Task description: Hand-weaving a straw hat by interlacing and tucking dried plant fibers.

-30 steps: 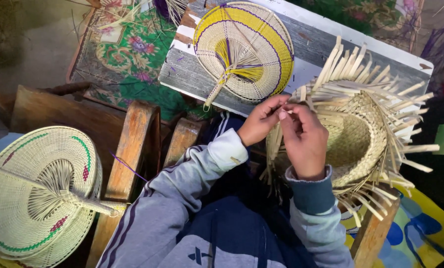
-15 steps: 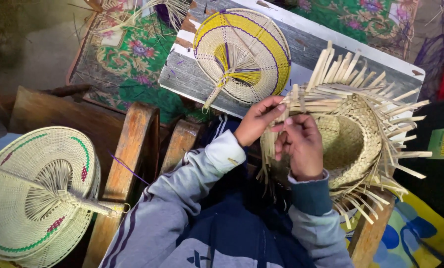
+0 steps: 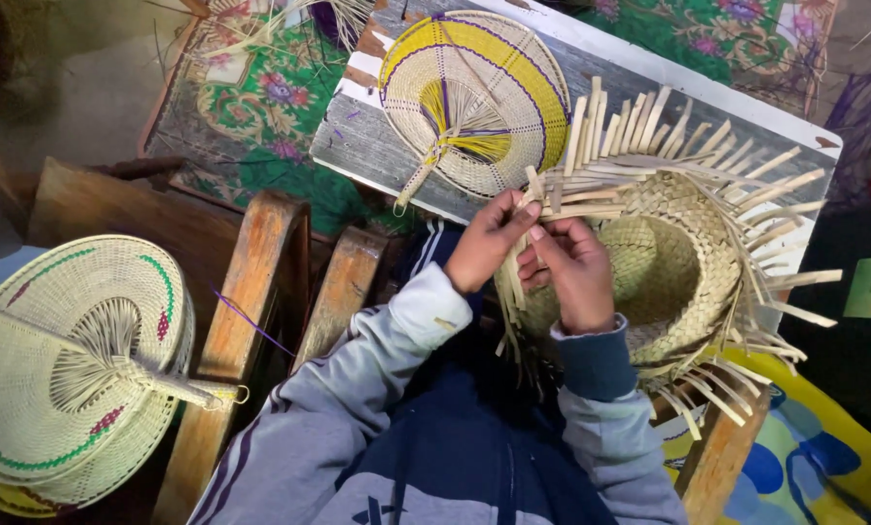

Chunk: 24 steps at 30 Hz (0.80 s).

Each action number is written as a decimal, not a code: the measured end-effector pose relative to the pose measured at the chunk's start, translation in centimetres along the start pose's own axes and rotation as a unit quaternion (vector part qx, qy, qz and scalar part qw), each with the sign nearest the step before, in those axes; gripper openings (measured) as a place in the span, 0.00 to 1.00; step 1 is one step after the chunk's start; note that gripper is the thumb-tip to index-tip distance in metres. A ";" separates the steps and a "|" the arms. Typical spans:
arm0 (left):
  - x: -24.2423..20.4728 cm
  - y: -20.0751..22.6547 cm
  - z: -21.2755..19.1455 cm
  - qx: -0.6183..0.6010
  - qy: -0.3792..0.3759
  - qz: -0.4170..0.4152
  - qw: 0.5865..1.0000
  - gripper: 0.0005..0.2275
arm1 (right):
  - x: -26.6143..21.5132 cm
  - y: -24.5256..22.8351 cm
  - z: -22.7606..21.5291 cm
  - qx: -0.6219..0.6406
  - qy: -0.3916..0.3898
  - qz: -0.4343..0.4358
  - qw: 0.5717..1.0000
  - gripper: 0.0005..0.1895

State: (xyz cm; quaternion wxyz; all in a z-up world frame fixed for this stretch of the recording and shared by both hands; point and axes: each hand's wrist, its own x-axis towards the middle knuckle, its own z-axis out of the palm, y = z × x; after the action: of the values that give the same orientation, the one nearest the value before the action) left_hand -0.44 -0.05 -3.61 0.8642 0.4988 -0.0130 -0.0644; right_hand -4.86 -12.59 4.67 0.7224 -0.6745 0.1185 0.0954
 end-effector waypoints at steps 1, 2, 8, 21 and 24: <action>-0.4 0.5 0.6 0.000 0.002 0.001 1.000 0.07 | -0.2 0.2 0.1 0.000 -0.003 0.000 1.000 0.10; -0.9 1.0 1.1 -0.027 0.012 -0.004 1.000 0.07 | -0.4 0.3 0.2 -0.025 0.007 -0.014 1.000 0.09; -2.2 1.6 2.8 -0.032 0.088 0.007 0.996 0.06 | -0.5 2.8 -0.2 -0.090 0.000 -0.086 0.992 0.10; -3.0 3.4 7.0 0.118 0.227 0.029 0.966 0.08 | 0.4 3.0 -3.4 -0.183 -0.078 -0.210 0.957 0.12; -3.1 3.9 7.4 0.110 0.225 0.020 0.968 0.08 | 0.0 2.5 -3.3 -0.188 -0.094 -0.231 0.950 0.11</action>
State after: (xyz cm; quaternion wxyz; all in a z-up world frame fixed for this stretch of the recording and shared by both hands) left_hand -3.77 -4.13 3.62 0.7856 0.5923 0.1652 0.0684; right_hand -5.74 -15.68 2.12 0.5931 -0.7948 -0.1285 0.0092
